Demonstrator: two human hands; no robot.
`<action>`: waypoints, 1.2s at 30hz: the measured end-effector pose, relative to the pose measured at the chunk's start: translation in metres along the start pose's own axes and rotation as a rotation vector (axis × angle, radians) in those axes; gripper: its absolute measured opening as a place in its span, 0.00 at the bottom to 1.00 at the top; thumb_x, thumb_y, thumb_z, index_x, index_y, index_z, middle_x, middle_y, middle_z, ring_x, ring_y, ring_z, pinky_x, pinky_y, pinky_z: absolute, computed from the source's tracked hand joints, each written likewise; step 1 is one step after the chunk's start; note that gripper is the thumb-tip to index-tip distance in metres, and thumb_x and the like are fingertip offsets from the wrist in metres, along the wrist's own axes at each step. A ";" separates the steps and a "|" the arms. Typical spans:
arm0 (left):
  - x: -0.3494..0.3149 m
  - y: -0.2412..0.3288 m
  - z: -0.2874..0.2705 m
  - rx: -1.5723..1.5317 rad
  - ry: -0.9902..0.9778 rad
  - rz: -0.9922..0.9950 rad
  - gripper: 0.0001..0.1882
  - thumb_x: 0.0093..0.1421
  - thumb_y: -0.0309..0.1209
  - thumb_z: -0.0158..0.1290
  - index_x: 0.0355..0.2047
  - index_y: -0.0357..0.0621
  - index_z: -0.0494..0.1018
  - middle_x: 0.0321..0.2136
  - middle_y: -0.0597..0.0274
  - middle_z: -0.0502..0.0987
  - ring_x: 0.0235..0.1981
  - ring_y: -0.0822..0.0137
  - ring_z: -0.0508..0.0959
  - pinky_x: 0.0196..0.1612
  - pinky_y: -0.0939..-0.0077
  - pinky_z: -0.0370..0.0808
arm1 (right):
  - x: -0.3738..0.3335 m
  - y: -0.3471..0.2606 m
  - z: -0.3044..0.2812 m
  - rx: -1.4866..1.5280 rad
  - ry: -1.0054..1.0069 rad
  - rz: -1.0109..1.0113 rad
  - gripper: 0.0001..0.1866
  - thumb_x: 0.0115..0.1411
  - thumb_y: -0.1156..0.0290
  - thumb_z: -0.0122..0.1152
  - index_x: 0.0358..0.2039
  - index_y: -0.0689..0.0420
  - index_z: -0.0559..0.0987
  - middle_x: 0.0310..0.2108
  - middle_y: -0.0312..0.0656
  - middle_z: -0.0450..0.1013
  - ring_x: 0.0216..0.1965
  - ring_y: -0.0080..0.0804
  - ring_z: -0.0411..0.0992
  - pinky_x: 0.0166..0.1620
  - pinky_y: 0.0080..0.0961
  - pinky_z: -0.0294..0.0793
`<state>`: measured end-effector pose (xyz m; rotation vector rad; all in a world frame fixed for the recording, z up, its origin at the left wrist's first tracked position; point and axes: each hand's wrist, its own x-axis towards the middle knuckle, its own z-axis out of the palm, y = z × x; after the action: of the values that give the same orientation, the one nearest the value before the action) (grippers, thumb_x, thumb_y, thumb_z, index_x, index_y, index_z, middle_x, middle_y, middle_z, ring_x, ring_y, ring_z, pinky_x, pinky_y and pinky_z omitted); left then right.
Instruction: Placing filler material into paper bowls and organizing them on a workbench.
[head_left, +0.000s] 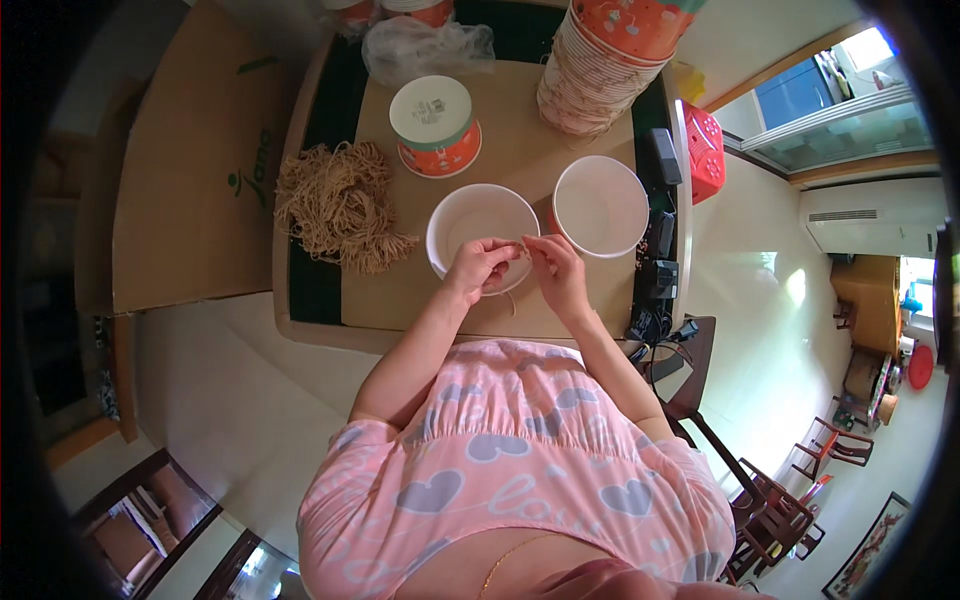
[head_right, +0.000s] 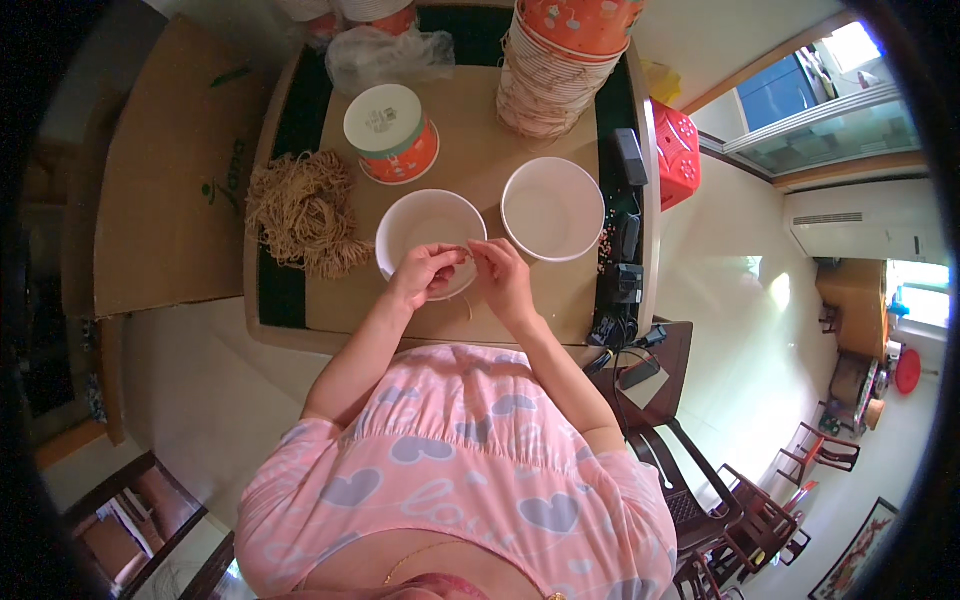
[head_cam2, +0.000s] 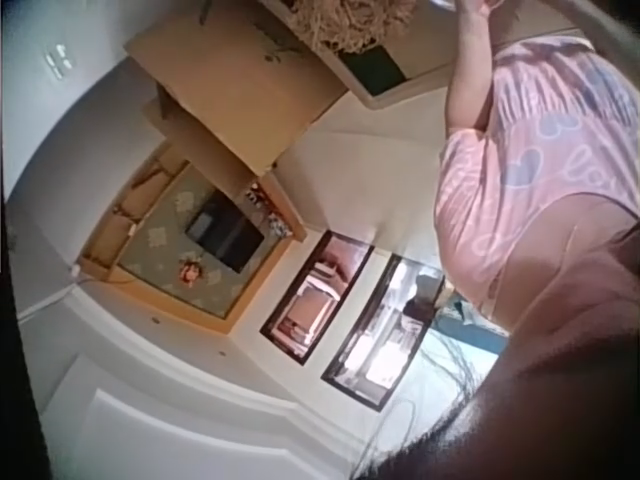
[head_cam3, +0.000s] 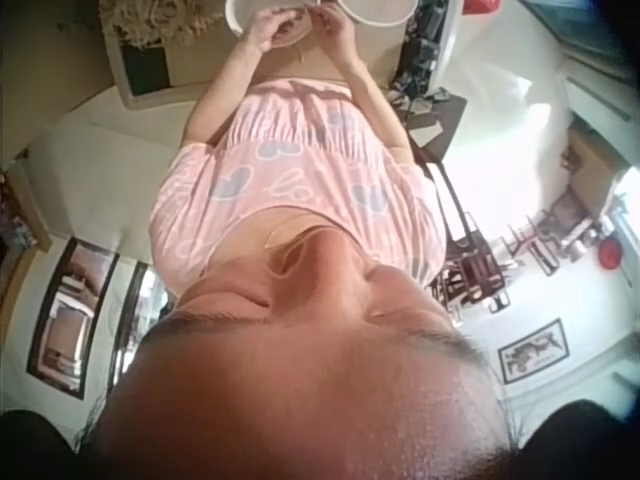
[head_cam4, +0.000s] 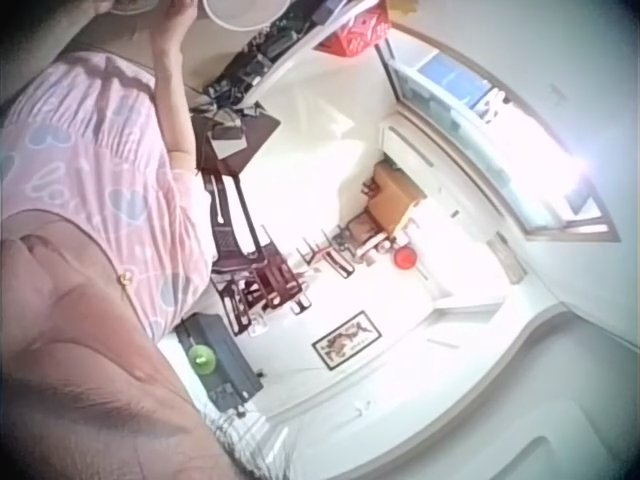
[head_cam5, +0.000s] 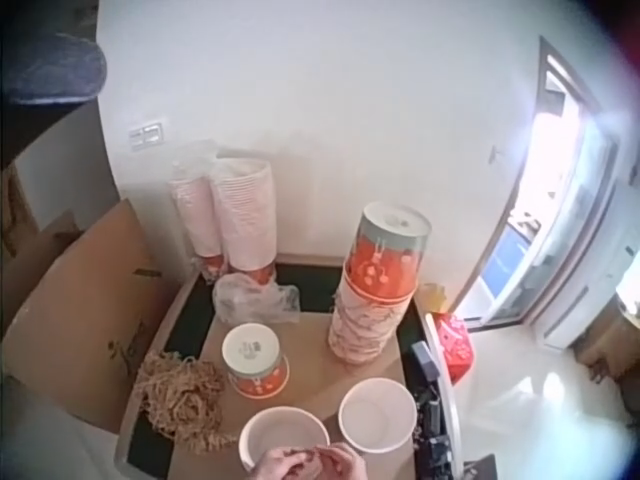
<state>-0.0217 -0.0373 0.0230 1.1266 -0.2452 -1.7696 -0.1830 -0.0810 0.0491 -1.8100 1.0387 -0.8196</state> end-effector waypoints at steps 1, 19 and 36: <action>-0.001 -0.001 0.001 0.095 0.061 0.052 0.05 0.58 0.27 0.55 0.33 0.39 0.77 0.24 0.70 0.76 0.18 0.82 0.66 0.16 0.88 0.57 | 0.002 0.000 -0.002 0.066 -0.025 0.069 0.11 0.58 0.80 0.56 0.41 0.59 0.79 0.35 0.40 0.73 0.33 0.25 0.73 0.34 0.19 0.72; -0.012 -0.002 0.017 0.747 0.238 0.571 0.05 0.56 0.24 0.55 0.32 0.37 0.78 0.25 0.60 0.81 0.25 0.74 0.79 0.30 0.80 0.75 | 0.010 0.004 0.001 0.024 -0.067 0.107 0.03 0.53 0.78 0.61 0.29 0.62 0.76 0.26 0.41 0.73 0.24 0.25 0.71 0.29 0.21 0.71; -0.033 0.007 -0.012 0.825 0.314 0.519 0.03 0.54 0.23 0.54 0.28 0.36 0.74 0.23 0.60 0.79 0.25 0.71 0.80 0.30 0.79 0.75 | 0.010 -0.010 0.006 -0.263 -0.290 -0.028 0.08 0.53 0.72 0.57 0.34 0.57 0.72 0.32 0.45 0.74 0.29 0.44 0.75 0.31 0.35 0.75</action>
<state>-0.0056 -0.0108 0.0396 1.6961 -1.0355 -1.0022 -0.1703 -0.0850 0.0567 -2.0950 0.9659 -0.4316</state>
